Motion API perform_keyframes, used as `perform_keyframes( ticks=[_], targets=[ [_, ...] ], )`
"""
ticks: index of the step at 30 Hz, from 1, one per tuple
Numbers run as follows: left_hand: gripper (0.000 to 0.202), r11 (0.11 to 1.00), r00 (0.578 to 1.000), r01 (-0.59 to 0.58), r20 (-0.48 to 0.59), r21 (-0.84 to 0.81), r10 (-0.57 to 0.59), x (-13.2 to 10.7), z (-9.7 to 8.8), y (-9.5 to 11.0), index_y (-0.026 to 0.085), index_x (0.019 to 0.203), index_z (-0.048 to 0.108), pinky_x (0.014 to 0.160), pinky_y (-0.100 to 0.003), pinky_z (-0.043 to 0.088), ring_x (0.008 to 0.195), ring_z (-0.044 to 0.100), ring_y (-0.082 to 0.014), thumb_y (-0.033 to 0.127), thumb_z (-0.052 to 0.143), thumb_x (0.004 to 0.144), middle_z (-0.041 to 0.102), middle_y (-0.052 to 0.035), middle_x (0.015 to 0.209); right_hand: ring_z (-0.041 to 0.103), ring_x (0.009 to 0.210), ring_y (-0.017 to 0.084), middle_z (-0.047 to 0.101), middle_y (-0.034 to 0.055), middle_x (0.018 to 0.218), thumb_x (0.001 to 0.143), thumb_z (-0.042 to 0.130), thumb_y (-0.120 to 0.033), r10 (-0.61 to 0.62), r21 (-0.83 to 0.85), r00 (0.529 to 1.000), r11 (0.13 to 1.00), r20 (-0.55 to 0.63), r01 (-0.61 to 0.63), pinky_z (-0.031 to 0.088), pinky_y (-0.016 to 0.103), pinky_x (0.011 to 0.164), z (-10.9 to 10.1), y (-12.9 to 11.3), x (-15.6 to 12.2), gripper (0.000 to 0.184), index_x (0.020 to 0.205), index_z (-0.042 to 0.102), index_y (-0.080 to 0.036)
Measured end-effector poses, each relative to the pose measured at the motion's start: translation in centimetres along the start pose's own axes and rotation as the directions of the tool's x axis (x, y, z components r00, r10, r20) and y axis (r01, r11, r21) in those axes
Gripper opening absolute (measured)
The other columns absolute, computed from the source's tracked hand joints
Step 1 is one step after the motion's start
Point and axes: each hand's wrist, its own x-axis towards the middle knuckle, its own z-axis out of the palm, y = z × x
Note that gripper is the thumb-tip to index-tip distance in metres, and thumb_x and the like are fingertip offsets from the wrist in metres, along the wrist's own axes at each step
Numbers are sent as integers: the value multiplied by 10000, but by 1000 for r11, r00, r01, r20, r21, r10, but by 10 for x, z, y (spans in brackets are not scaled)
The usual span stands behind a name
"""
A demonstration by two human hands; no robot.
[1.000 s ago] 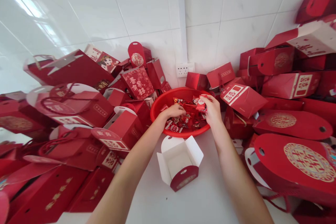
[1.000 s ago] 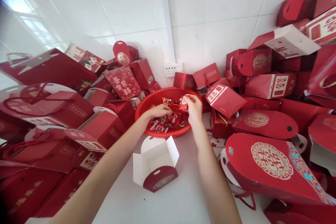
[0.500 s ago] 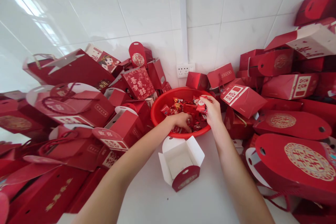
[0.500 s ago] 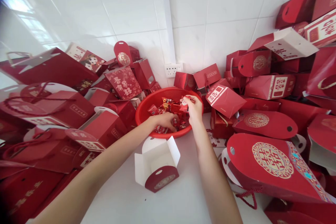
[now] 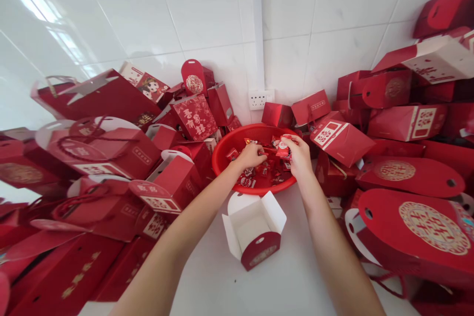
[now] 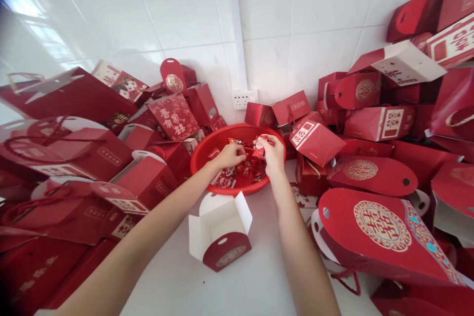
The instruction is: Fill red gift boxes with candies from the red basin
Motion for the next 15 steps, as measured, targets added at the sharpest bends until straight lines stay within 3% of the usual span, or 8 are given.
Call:
perform_keyframes(
  ticks=[5,9,12,15],
  targets=[
    [316,998,986,-60,158,-6,60,1,8,-7,140,964,766,793,-274,525,869,701,-222,51,608,704,776,-79,927,728,656,170,735,3,642,612,823,-222,9,-5,1000,1000,-1,-9,589,274,639,0,-1,-1,209,746,665,-196],
    [436,992,948,-122,294,-32,126,-1,11,-7,177,1048,771,824,-249,525,918,712,-217,37,663,649,789,-53,1021,724,647,168,732,4,622,588,836,-235,13,-6,1000,1000,-4,-13,583,266,639,2,-2,-2,234,734,658,-195],
    [407,984,917,-163,357,-73,178,-2,14,-3,210,1021,778,890,-237,508,970,706,-210,91,730,635,788,-29,1068,717,632,159,735,7,624,570,831,-230,19,1,1000,1000,-3,-19,577,258,637,2,-4,-4,237,727,657,-192],
    [291,981,913,-157,361,-115,188,-2,16,2,197,896,783,890,-261,509,920,704,-219,96,711,632,794,-42,980,715,634,160,738,9,629,566,836,-233,26,9,1000,1000,3,-26,578,265,638,3,-5,-5,246,734,660,-192]
  ],
)
